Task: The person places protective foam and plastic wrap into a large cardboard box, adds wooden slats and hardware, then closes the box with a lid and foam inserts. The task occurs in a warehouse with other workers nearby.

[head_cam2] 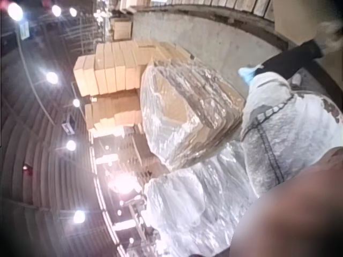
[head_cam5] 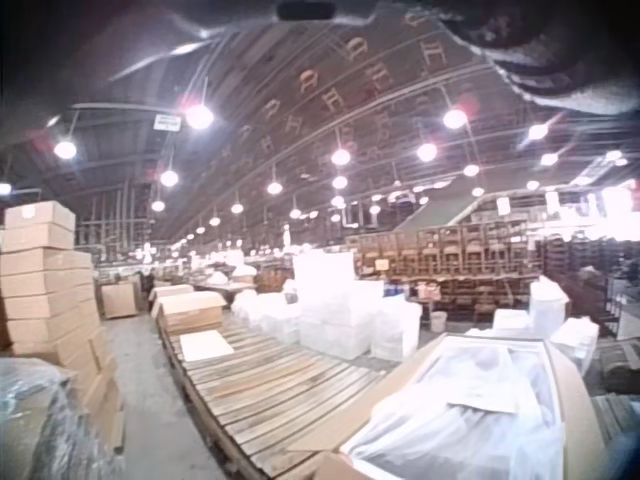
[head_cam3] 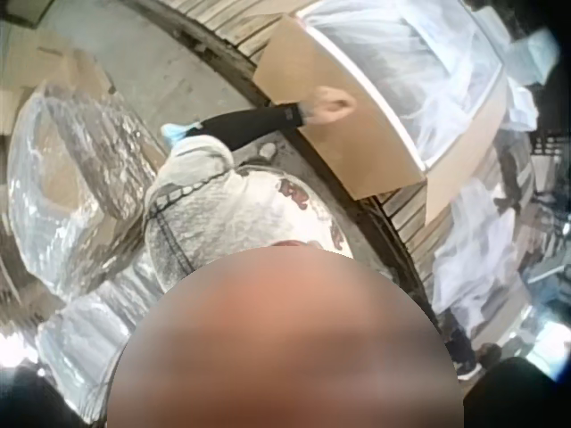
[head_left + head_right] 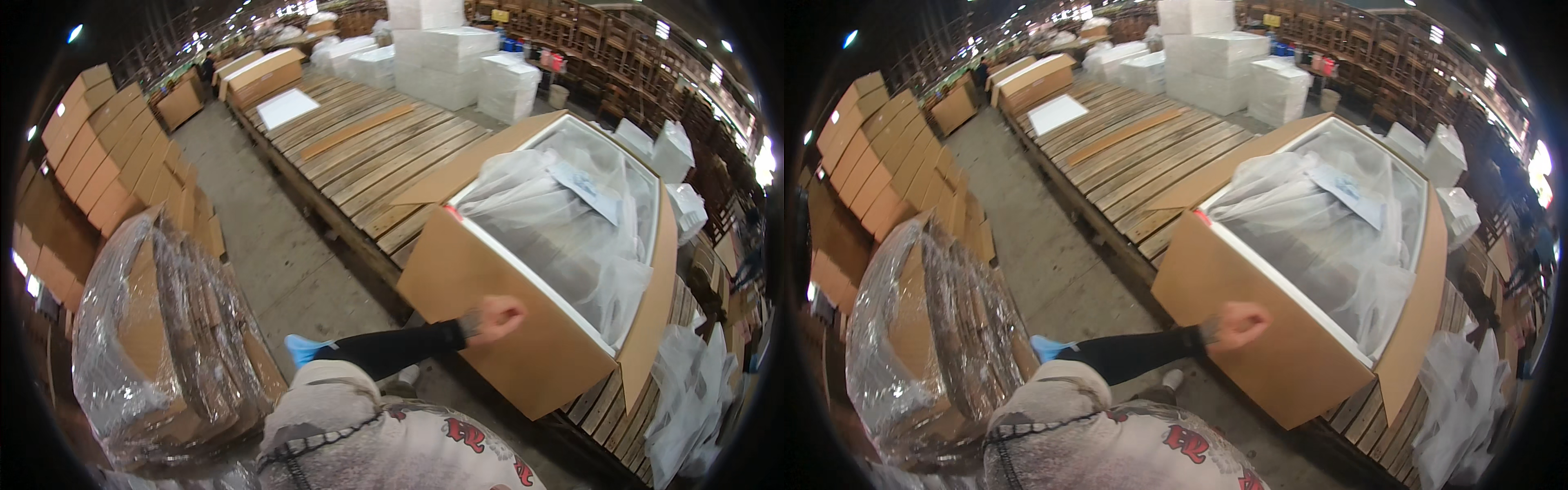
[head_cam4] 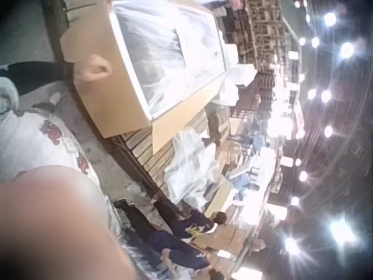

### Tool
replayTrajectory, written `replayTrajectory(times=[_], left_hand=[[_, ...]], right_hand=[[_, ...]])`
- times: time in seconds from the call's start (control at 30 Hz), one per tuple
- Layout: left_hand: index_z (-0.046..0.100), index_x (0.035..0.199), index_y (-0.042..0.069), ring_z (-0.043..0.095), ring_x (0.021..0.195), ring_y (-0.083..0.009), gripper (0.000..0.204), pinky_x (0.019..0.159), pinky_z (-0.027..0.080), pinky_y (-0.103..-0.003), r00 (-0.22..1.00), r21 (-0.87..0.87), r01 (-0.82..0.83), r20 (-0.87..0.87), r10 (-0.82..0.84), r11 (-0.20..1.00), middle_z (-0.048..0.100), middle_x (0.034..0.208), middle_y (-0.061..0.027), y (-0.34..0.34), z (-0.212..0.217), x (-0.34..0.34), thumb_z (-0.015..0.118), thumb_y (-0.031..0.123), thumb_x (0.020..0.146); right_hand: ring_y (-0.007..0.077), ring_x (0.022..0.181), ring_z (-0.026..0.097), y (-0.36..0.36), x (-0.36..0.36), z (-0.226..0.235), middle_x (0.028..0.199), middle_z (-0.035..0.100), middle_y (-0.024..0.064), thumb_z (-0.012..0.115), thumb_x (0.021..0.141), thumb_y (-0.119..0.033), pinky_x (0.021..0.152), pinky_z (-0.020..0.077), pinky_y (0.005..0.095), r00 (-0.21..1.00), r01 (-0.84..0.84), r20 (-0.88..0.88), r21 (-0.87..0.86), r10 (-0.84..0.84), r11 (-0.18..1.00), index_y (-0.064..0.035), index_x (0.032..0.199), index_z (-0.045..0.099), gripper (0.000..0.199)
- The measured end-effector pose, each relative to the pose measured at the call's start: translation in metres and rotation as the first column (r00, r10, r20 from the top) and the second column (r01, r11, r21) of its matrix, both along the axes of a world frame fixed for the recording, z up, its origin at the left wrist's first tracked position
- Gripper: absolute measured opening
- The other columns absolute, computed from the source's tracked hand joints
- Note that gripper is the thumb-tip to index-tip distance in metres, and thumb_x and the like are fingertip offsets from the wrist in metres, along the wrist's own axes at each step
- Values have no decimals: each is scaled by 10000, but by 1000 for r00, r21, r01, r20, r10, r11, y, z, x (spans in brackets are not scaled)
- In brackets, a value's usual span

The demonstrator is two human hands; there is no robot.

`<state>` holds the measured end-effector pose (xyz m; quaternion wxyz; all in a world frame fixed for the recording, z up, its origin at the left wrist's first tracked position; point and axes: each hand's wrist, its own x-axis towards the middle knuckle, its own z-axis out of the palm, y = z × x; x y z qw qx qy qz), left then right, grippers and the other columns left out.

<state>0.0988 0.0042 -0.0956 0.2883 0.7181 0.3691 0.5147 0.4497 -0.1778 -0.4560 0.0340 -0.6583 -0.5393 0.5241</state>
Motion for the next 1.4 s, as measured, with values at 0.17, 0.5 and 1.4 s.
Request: replayTrajectory(times=[0.17, 0.5, 1.4], left_hand=[[665, 958, 50, 674, 860, -397, 262, 765, 538, -508, 777, -499, -417, -629, 14, 759, 697, 911, -197, -163, -210, -190, 622, 301, 896], [659, 1323, 90, 651, 1180, -323, 689, 1018, 512, -433, 851, -849, -440, -498, 164, -293, 680, 1281, -202, -491, -381, -516, 738, 500, 776], [761, 944, 61, 717, 816, -281, 330, 748, 558, -453, 536, -820, -354, -572, 621, -451, 745, 868, -132, -261, -298, -979, 723, 344, 778]], right_hand=[[211, 854, 741, 42, -115, 9, 1007, 750, 138, 662, 932, -224, 790, 574, 357, 930, -355, -98, 3, 354, 935, 9, 1252, 663, 396], [271, 977, 737, 191, -480, 35, 1015, 755, 167, 643, 902, -321, 852, 571, 399, 848, -521, -100, 22, 520, 853, -27, 1213, 700, 432], [389, 1035, 682, 619, -1457, 122, 1034, 730, 214, 603, 882, -339, 902, 537, 471, 591, -693, 25, 526, 806, 492, -55, 1080, 744, 374]])
